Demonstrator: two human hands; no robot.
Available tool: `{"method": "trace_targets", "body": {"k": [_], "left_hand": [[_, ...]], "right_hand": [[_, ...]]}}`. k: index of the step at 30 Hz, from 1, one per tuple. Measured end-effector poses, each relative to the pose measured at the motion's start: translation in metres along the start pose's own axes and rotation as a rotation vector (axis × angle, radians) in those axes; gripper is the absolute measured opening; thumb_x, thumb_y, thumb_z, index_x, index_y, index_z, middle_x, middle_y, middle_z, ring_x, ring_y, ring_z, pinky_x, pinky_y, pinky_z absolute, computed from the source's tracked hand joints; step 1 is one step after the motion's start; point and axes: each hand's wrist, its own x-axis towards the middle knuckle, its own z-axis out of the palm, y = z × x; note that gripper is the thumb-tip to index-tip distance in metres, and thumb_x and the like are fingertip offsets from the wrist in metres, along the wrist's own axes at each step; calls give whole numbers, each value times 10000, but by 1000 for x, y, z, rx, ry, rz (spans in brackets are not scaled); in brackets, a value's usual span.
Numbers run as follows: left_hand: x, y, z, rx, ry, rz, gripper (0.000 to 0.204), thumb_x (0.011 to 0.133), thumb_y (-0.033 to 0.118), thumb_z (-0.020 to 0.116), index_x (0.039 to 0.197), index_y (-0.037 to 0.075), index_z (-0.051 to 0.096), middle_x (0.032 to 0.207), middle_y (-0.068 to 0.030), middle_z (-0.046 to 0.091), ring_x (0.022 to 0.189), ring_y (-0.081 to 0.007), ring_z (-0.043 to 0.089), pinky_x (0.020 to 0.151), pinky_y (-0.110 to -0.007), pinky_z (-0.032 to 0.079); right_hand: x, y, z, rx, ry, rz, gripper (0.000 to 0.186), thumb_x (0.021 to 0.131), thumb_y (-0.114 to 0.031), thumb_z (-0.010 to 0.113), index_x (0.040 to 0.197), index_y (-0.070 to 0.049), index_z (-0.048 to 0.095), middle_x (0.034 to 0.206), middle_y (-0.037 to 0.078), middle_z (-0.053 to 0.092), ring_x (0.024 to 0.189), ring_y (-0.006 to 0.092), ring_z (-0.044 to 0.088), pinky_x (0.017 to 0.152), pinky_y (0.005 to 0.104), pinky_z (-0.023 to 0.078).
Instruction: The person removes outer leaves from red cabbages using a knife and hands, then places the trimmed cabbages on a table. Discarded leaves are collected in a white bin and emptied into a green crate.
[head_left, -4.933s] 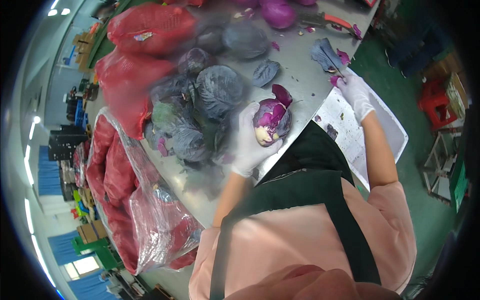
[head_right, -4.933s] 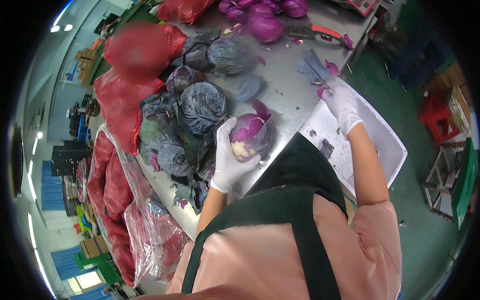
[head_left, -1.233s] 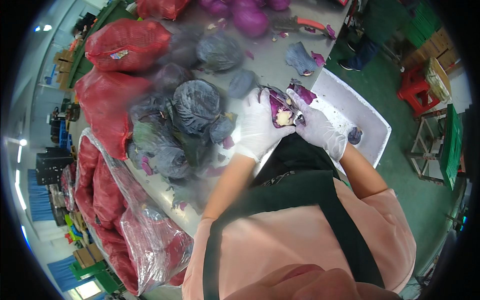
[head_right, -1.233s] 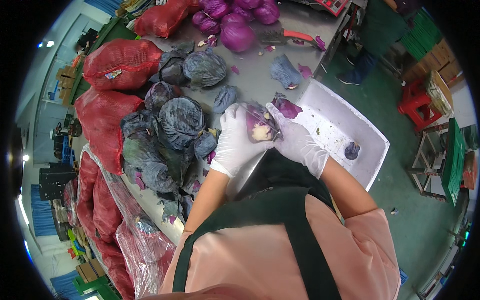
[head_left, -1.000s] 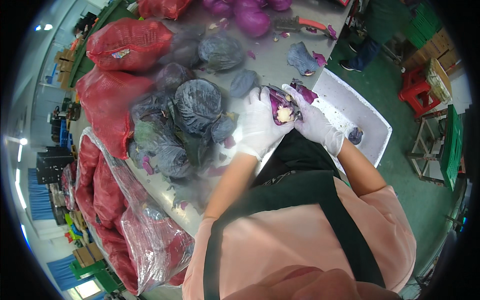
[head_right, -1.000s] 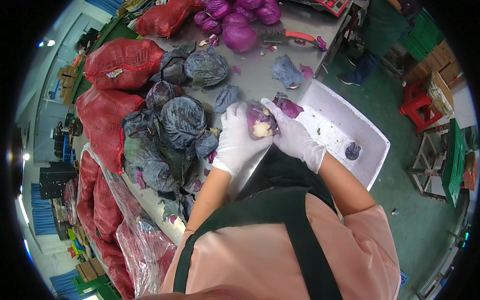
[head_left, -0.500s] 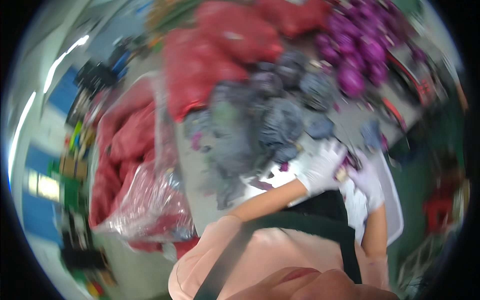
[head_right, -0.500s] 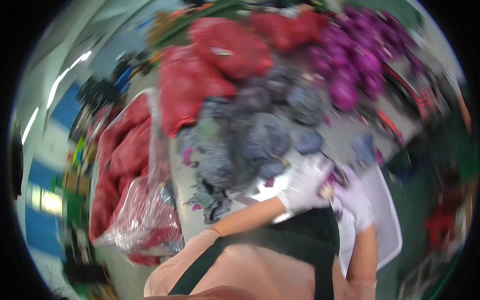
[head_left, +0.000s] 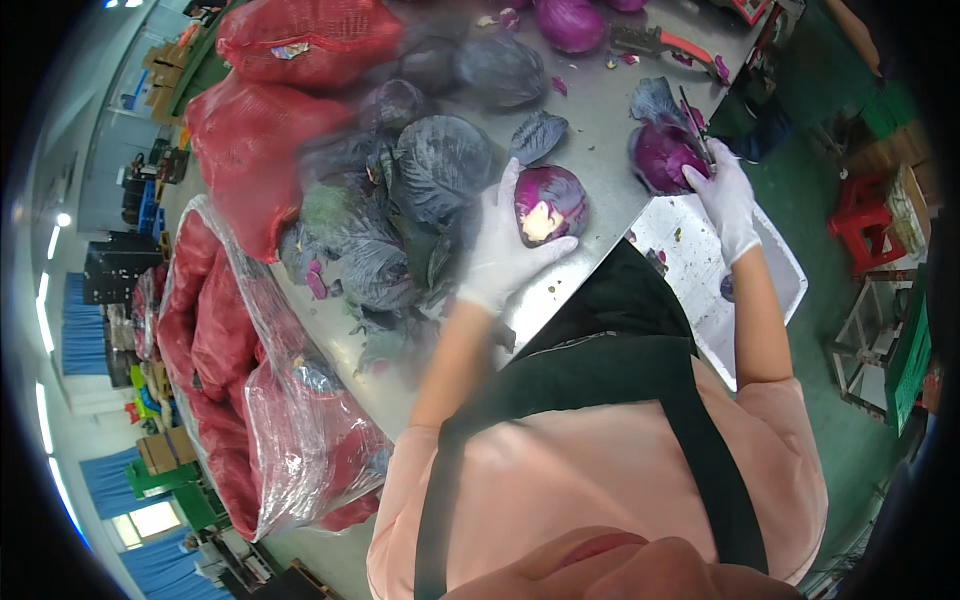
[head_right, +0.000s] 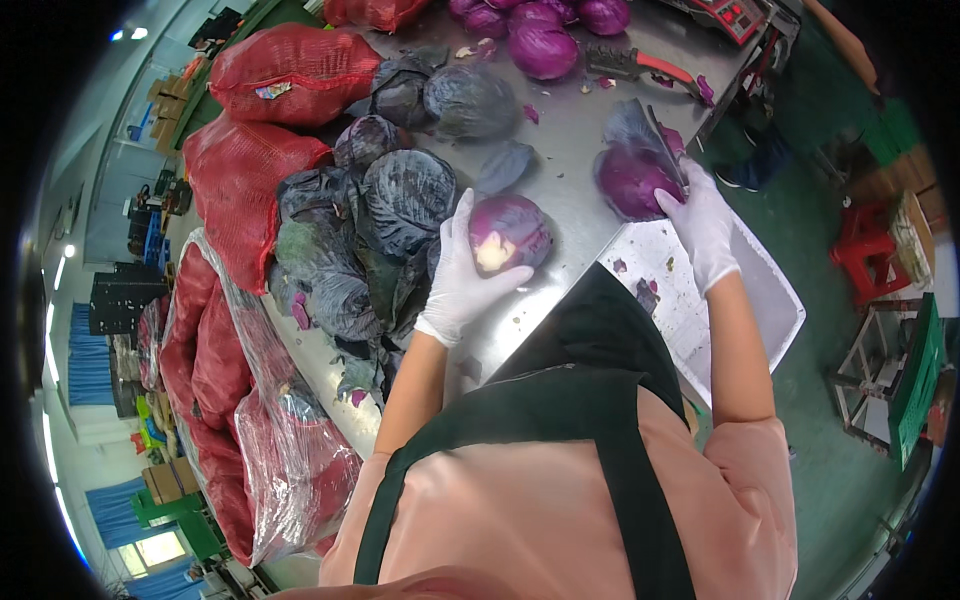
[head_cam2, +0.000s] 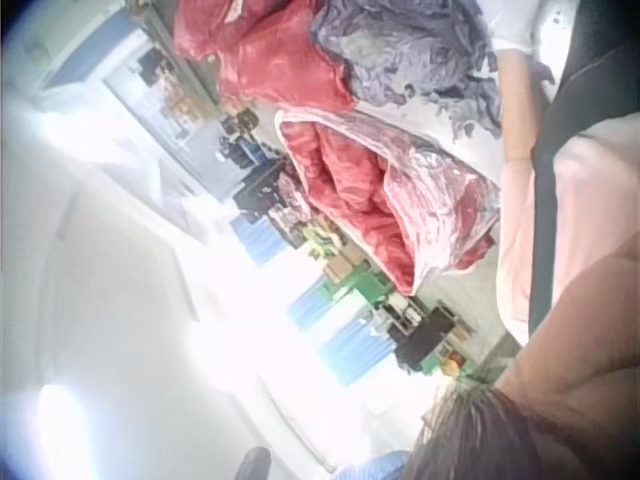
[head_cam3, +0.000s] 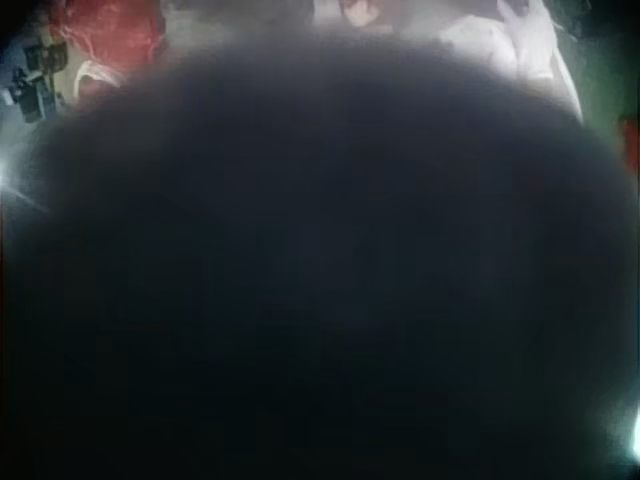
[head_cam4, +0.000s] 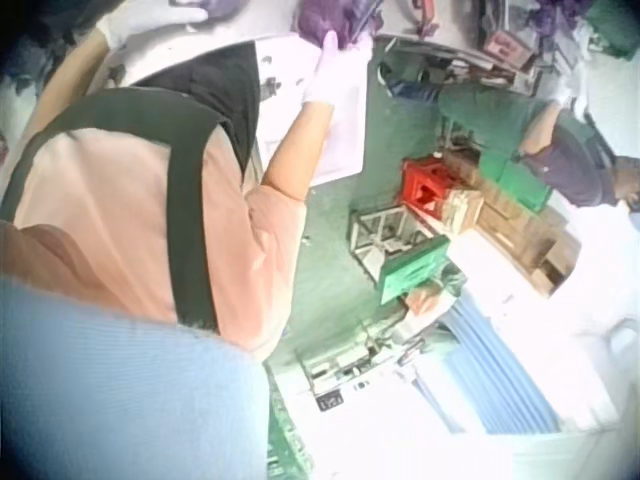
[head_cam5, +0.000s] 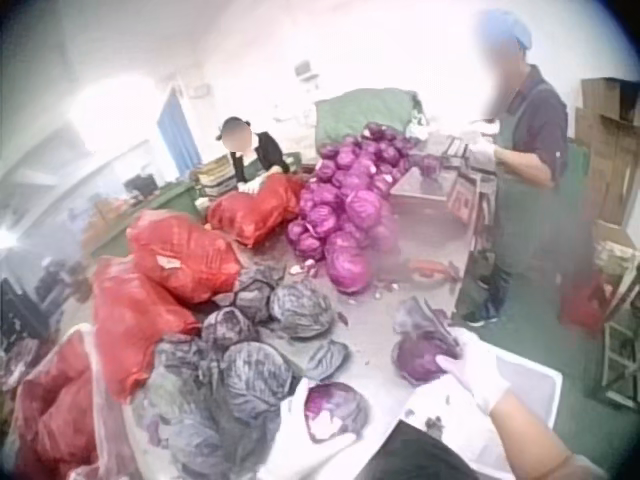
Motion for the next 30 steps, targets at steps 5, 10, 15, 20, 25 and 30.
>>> {"method": "trace_targets", "body": {"k": [5,10,15,20,25,30], "left_hand": [[5,13,-6,305,-107,47,1156,612,367,917,1519,25,288,1373,-271,411,1247,-427,495,1058,-449,441],[14,17,21,406,123,167,1093,613,355,908,1436,-80,335,1377,-286,431,1245,-405,491,1048,-443,443],[21,25,26,348,98,148,1028,624,352,893,1377,-118,374,1337,-291,470,1237,-417,467,1051,-453,424],[28,26,35,428,138,182,986,633,350,881,1357,-112,395,1293,-268,495,1218,-419,465,1042,-461,412],[19,12,33,324,169,276,980,593,324,906,1339,-78,412,1308,-246,457,1250,-401,431,1081,-449,371],[9,-18,27,-197,122,166,1045,537,296,949,1366,-41,410,1345,-192,460,1271,-306,477,1107,-410,371]], "right_hand": [[-58,-53,11,302,-215,-278,630,867,-42,612,1473,-130,464,1323,170,617,1021,315,681,934,391,530],[-71,-104,23,271,-578,-227,842,833,6,529,1596,-171,221,1429,206,528,1268,358,560,1045,412,473],[-63,-110,31,303,-563,-179,866,794,54,589,1569,-147,261,1454,191,491,1316,367,513,1076,404,462],[-45,-85,54,447,-480,-277,764,830,87,551,1518,-173,347,1370,179,572,1308,344,537,1101,382,441],[-11,-64,66,827,-648,342,686,850,56,533,1492,-157,417,925,66,702,378,88,420,330,250,354],[-13,-45,61,1072,-672,445,773,808,104,467,1536,-117,329,940,88,716,434,98,471,374,256,398]]}}
